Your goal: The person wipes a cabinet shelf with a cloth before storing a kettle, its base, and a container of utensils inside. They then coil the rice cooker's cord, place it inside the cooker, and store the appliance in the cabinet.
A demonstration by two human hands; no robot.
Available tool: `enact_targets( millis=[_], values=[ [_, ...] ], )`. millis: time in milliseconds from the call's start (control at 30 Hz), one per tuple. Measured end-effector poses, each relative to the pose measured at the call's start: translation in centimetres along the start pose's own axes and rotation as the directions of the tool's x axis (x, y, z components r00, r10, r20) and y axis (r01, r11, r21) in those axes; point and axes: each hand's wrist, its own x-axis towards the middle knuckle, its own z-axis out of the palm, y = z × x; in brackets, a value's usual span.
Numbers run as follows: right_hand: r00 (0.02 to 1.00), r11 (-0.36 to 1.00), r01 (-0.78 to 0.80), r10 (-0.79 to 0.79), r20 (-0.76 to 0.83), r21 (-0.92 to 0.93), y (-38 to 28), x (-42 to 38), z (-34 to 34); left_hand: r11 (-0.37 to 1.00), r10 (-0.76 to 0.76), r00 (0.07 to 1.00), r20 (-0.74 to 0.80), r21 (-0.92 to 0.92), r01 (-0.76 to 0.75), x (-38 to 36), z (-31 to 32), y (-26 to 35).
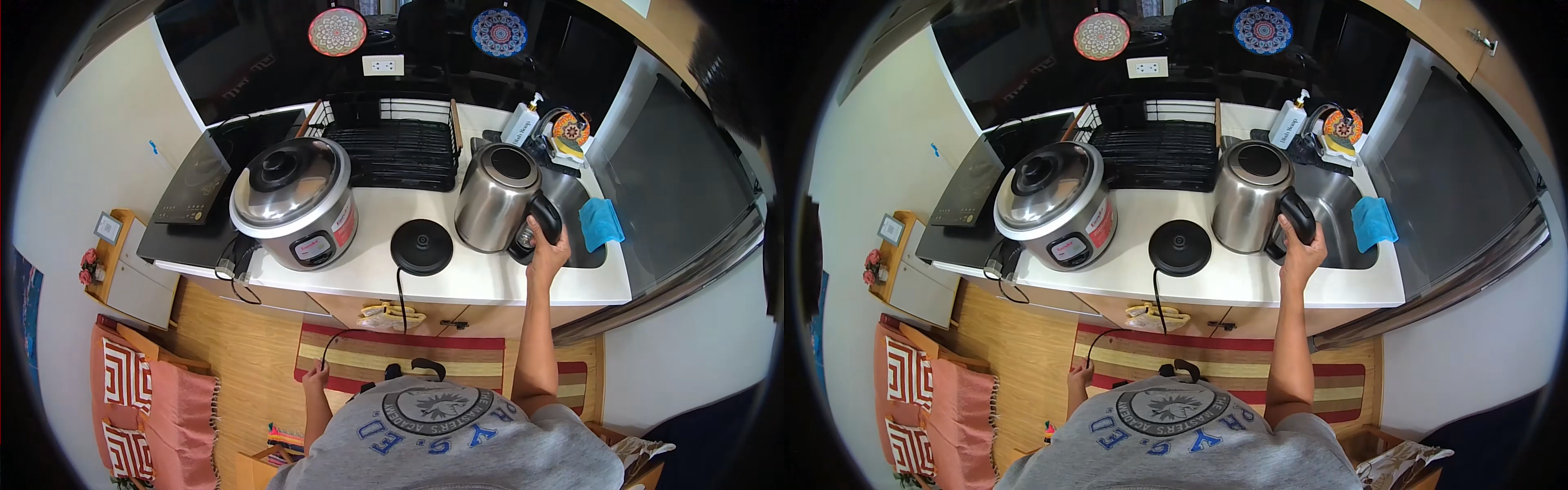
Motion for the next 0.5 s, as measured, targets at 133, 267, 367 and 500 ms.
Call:
enact_targets(
  millis=[133, 267, 367, 500],
  values=[
    [0.998, 0.995, 0.029, -0.034, -0.051, -0.094, 1.9, -0.1, 0.3, 0.992, 0.115, 0.992, -0.046, -0.053, -0.117, -1.4, 0.8, -5.4],
    [0.997, 0.993, 0.025, -0.034, -0.074, -0.114, 3.0, -0.6, 1.0, 0.995, -0.087, 0.996, -0.012, -0.058, 0.087, 4.9, 1.9, -3.8],
    [0.994, 0.992, 0.001, -0.015, -0.110, -0.124, 3.8, -0.7, 1.4, 0.999, -0.048, 0.999, 0.026, -0.006, 0.048, 5.3, 1.5, -5.0],
    [0.989, 0.993, -0.006, -0.011, -0.149, -0.118, 4.5, -0.7, 2.0, 0.986, -0.128, 0.991, 0.030, 0.108, 0.124, 5.9, 1.4, -5.1]
  ],
)
